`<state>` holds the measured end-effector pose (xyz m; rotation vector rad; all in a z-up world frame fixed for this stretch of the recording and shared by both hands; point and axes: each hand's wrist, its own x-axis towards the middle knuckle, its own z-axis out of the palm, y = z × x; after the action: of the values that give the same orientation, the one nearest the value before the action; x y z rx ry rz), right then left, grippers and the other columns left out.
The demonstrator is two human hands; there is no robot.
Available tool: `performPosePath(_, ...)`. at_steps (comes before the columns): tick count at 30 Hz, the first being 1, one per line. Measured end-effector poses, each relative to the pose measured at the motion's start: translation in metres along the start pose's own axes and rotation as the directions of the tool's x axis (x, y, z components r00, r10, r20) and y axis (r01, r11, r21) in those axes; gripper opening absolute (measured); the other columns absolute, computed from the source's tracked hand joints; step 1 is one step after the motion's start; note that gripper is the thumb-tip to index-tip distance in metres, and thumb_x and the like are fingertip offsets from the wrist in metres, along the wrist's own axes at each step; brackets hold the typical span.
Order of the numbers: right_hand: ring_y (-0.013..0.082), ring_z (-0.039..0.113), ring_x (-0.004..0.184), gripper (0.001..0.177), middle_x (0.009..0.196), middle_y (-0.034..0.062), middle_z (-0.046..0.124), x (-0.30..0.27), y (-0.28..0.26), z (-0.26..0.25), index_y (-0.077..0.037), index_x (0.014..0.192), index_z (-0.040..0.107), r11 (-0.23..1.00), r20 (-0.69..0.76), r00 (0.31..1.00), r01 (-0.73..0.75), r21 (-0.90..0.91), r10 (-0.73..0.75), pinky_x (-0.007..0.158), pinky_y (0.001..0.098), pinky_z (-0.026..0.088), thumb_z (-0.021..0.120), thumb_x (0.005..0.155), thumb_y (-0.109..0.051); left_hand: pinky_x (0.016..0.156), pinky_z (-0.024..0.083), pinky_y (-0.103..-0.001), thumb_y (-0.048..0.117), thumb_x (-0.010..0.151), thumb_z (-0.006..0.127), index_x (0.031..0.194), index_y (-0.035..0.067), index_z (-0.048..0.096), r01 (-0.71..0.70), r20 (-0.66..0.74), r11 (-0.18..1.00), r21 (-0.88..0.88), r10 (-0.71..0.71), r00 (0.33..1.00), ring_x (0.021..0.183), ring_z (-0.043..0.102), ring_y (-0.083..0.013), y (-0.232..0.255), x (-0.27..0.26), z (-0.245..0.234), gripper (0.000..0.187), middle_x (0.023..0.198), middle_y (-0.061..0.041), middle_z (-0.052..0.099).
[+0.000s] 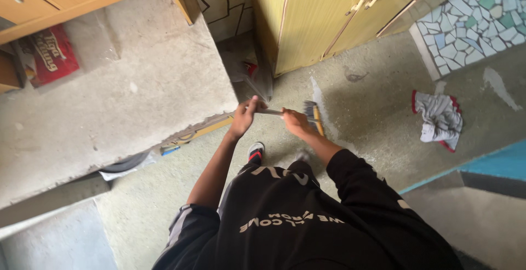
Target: The person sweeps the floor with a broom, reaching into corners and under furniture.
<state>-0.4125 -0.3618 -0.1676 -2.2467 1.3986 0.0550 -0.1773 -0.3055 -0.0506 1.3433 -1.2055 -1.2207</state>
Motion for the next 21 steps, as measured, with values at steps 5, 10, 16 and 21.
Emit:
performPosePath(5, 0.0355, 0.073, 0.096, 0.026, 0.102, 0.0145, 0.074, 0.006, 0.110, -0.042, -0.008, 0.121, 0.062, 0.995, 0.044, 0.998, 0.038, -0.092, -0.034, 0.074, 0.0501, 0.056, 0.054, 0.099, -0.017, 0.085, 0.052, -0.032, 0.049, 0.111, 0.037, 0.102, 0.000, 0.072, 0.021, -0.044, 1.000, 0.012, -0.021, 0.999, 0.088, 0.065, -0.0177, -0.057, 0.063, 0.090, 0.061, 0.102, -0.008, 0.076)
performPosePath(10, 0.0377, 0.070, 0.095, 0.019, 0.102, 0.0168, 0.072, 0.022, 0.219, -0.087, -0.010, 0.110, 0.064, 0.974, 0.061, 0.996, 0.073, -0.213, -0.061, 0.079, 0.0499, 0.055, 0.061, 0.098, -0.024, 0.080, 0.051, -0.034, 0.052, 0.109, 0.033, 0.111, 0.002, 0.077, 0.200, -0.185, 0.977, -0.078, -0.211, 0.960, 0.082, 0.059, -0.0186, -0.120, 0.089, 0.217, 0.067, 0.093, -0.011, 0.075)
performPosePath(16, 0.0388, 0.067, 0.102, 0.021, 0.104, 0.0169, 0.072, 0.046, 0.272, -0.097, -0.009, 0.108, 0.065, 0.998, 0.166, 0.985, -0.035, -0.044, 0.042, 0.085, 0.0513, 0.053, 0.066, 0.094, -0.025, 0.097, 0.047, -0.034, 0.048, 0.113, 0.031, 0.118, 0.000, 0.074, 0.209, -0.263, 0.936, -0.283, -0.285, 0.922, 0.098, 0.060, -0.0189, -0.126, 0.090, 0.330, 0.065, 0.102, -0.014, 0.070)
performPosePath(21, 0.0394, 0.067, 0.108, 0.040, 0.114, 0.0190, 0.071, 0.065, 0.219, -0.084, -0.011, 0.125, 0.065, 0.946, 0.077, 0.970, 0.206, 0.251, -0.232, 0.092, 0.0466, 0.054, 0.069, 0.086, -0.020, 0.105, 0.044, -0.034, 0.045, 0.114, 0.031, 0.102, -0.006, 0.065, 0.084, -0.468, 0.931, -0.355, -0.254, 0.846, 0.107, 0.061, -0.0178, -0.137, 0.062, 0.322, 0.062, 0.113, -0.009, 0.072)
